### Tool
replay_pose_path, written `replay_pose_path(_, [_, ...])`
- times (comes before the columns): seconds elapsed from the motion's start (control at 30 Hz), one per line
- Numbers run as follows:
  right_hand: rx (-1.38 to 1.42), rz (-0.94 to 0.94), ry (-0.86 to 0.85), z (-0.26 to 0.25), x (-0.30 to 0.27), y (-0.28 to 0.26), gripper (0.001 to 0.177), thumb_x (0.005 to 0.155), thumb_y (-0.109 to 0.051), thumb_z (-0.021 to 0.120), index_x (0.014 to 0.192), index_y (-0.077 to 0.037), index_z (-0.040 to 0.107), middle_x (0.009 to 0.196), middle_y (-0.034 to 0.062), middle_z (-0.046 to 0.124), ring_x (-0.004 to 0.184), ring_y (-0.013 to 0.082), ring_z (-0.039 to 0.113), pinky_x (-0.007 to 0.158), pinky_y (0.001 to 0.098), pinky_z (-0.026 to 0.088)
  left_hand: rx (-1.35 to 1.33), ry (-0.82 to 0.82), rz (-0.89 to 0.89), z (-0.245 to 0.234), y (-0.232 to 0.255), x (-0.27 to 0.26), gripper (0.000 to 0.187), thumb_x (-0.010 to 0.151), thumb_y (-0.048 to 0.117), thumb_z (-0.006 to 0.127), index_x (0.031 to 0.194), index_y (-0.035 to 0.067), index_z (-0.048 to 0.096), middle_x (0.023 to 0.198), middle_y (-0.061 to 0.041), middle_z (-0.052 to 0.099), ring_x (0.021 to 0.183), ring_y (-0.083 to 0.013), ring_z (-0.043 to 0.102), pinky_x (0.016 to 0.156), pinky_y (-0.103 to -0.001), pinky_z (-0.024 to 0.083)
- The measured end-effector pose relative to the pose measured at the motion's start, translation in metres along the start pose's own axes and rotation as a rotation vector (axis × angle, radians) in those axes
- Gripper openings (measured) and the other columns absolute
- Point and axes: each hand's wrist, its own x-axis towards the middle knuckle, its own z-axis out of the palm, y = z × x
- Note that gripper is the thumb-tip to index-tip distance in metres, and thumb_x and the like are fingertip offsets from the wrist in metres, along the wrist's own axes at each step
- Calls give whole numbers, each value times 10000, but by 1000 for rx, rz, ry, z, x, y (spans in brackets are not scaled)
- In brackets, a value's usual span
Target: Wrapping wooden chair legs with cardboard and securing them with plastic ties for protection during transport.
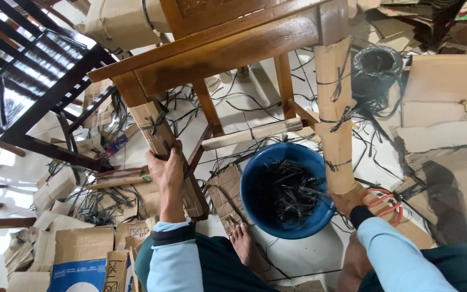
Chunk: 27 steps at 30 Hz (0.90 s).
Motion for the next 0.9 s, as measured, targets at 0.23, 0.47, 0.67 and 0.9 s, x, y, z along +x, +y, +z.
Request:
replay_pose_path(0.23, [-788, 83, 235, -71, 28, 17, 413, 778, -508, 732, 1056, -211, 806, 1024, 105, 816, 1102, 341, 735, 976, 458, 585, 24, -9, -16, 1, -7, 9, 544, 859, 320, 803, 1306, 108, 577, 1189, -251, 671, 1183, -448, 651, 973, -542, 502])
replay_pose_path(0.47, [-835, 411, 488, -155, 1, -14, 436, 878, -149, 601, 1175, 123, 767, 1200, 356, 746, 1052, 539, 720, 855, 569, 571, 30, -62, -122, -4, 31, -8, 462, 883, 283, 660, 1288, 124, 504, 1109, -123, 634, 970, -256, 614, 816, -401, 543])
replay_pose_path(0.67, [-874, 449, 846, -210, 11, 22, 363, 923, -201, 692, 1066, 99, 837, 1027, 328, 815, 893, 527, 774, 673, 582, 616, 19, -49, -188, -7, 50, -21, 490, 866, 316, 679, 1296, 159, 507, 1084, -108, 664, 953, -260, 630, 815, -404, 537])
replay_pose_path(0.9, [-753, 475, 905, -192, 3, 2, 379, 873, -191, 723, 1138, 70, 798, 1051, 327, 802, 901, 557, 764, 681, 605, 610, -56, -14, -203, -4, 61, -26, 552, 854, 311, 733, 1342, 165, 521, 1162, -100, 674, 1033, -258, 646, 884, -403, 536])
